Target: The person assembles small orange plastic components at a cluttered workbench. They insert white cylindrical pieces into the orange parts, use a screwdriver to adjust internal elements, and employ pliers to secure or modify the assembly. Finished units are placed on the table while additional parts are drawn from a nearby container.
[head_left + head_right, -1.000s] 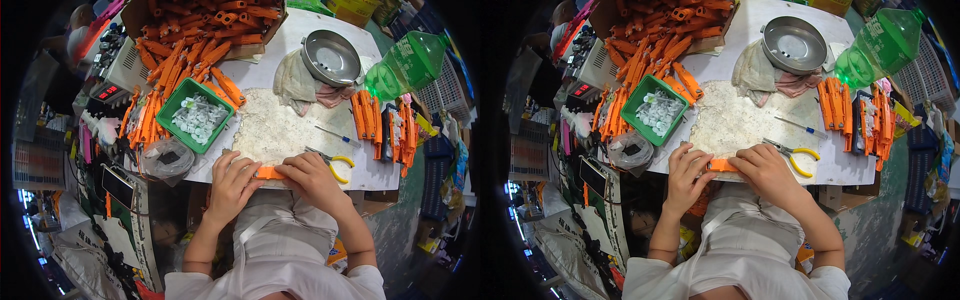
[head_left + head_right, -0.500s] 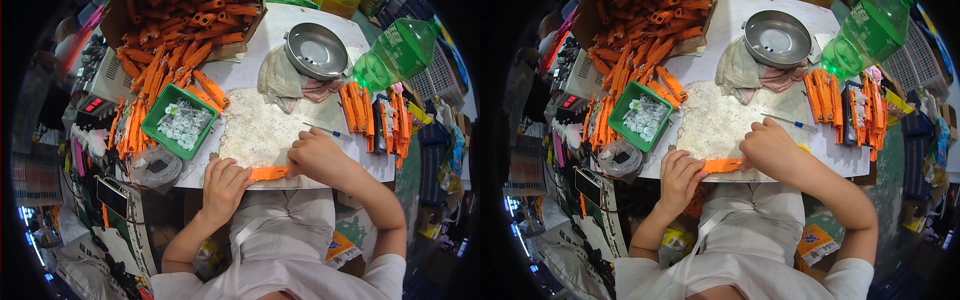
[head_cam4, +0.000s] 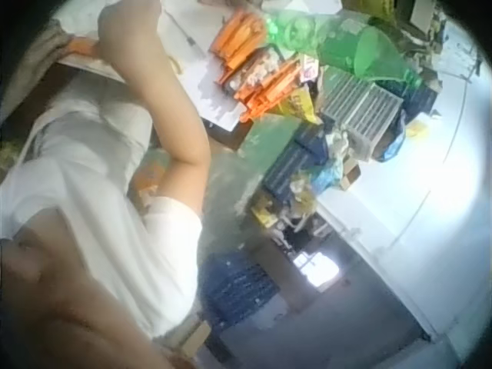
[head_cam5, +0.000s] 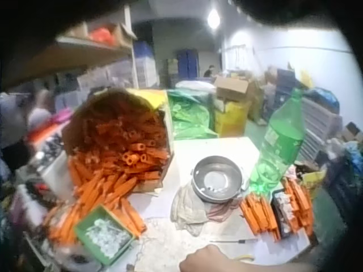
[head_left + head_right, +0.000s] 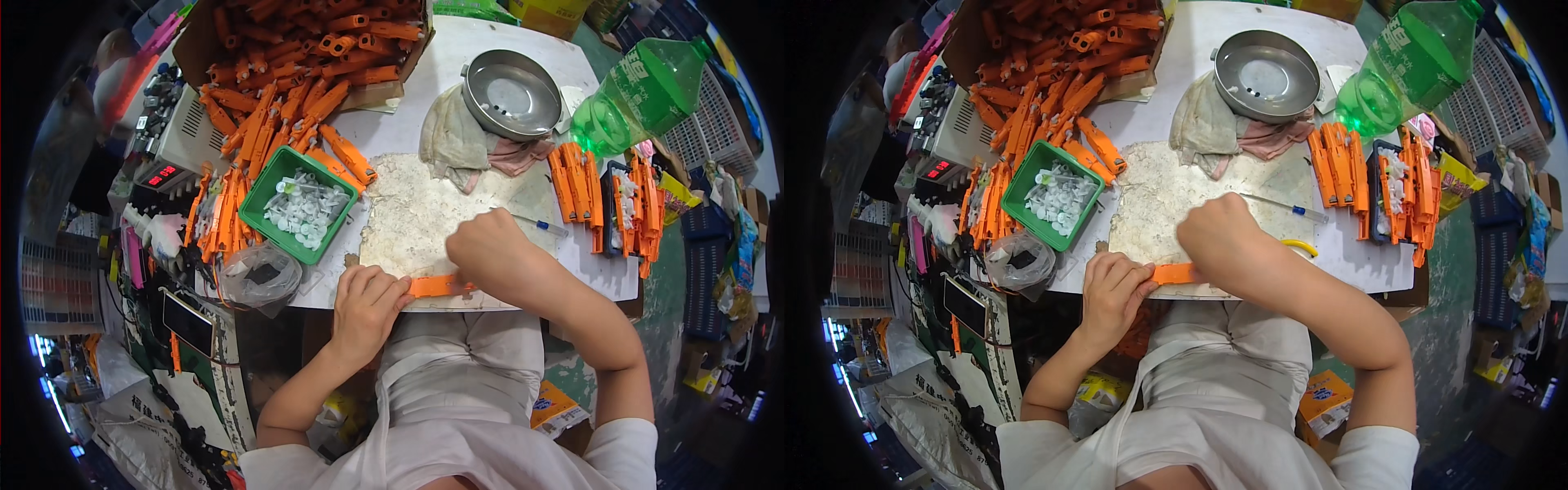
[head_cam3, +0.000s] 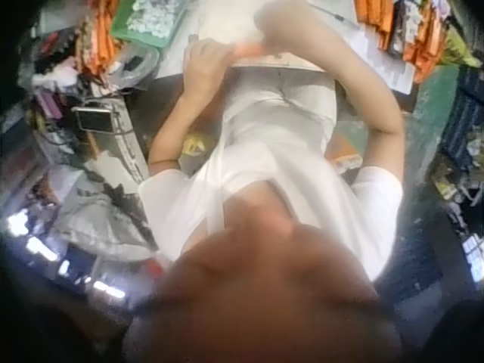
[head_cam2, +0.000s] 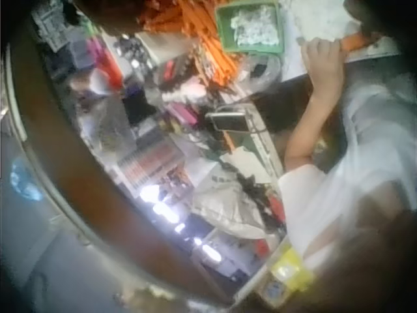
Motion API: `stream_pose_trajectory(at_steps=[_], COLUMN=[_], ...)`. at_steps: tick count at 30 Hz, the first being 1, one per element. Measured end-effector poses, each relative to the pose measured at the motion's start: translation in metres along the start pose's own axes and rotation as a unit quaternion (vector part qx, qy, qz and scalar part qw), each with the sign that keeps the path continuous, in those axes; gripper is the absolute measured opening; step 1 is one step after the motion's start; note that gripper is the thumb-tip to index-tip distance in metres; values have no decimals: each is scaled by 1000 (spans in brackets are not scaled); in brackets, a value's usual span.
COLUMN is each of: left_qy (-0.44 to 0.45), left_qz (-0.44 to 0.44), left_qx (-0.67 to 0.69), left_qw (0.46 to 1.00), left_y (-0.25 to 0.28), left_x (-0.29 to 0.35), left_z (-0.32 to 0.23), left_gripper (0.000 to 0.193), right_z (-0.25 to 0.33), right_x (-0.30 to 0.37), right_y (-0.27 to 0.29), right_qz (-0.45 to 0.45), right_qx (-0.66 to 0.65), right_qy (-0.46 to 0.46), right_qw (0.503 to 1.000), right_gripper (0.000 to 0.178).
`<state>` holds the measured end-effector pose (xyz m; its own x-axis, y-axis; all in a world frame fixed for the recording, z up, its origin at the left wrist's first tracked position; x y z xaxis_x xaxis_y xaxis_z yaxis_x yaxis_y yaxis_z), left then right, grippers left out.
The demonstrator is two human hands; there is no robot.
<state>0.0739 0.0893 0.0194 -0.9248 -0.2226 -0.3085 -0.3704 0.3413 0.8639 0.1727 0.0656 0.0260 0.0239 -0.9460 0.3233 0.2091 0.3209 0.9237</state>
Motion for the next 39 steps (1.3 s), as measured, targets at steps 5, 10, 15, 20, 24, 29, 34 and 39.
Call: stream_pose_trajectory(at_steps=[5, 10, 15, 20, 24, 29, 34, 39], left_qy=[1, 5, -3, 13, 4, 11, -36, 44], left_qz=[-6, -30, -54, -140, -186, -129, 107, 255], left_qx=[5, 2, -46, 65, 101, 138, 338, 573], left_qw=[1000, 1000, 997, 988, 977, 982, 935, 777], left_y=[-3, -2, 0, 12, 15, 0, -19, -55], left_x=[1, 7, 10, 29, 33, 29, 2, -11], left_z=[1, 3, -6, -26, -56, -77, -100, -107], left_gripper=[22, 22, 25, 25, 29, 37, 47, 34], right_z=[13, -18, -21, -36, -23, -23, -23, -23], right_x=[-21, 19, 64, 115, 126, 151, 155, 158], right_y=[-18, -34, -34, -56, -55, -42, -37, -30], right_qz=[-19, -47, -182, -369, -432, -499, -428, -370], right_qx=[22, -22, -116, -595, -721, -680, -667, -676], right_qy=[8, -8, -43, -23, 69, 100, 83, 79], right_qw=[1000, 999, 975, 714, 537, 528, 604, 632], right_gripper=[22, 29, 32, 35, 33, 33, 32, 28])
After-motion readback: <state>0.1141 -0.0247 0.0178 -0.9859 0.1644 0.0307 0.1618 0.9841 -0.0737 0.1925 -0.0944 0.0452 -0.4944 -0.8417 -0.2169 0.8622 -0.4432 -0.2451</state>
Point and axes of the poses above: each hand's wrist, its own x-axis away from the middle knuckle, its own y-axis out of the back of the hand, z = x × y, the point moved 10 cm from there along -x, towards the middle knuckle, and after that the axes turned 5 degrees about z, right-handed, at the moved point
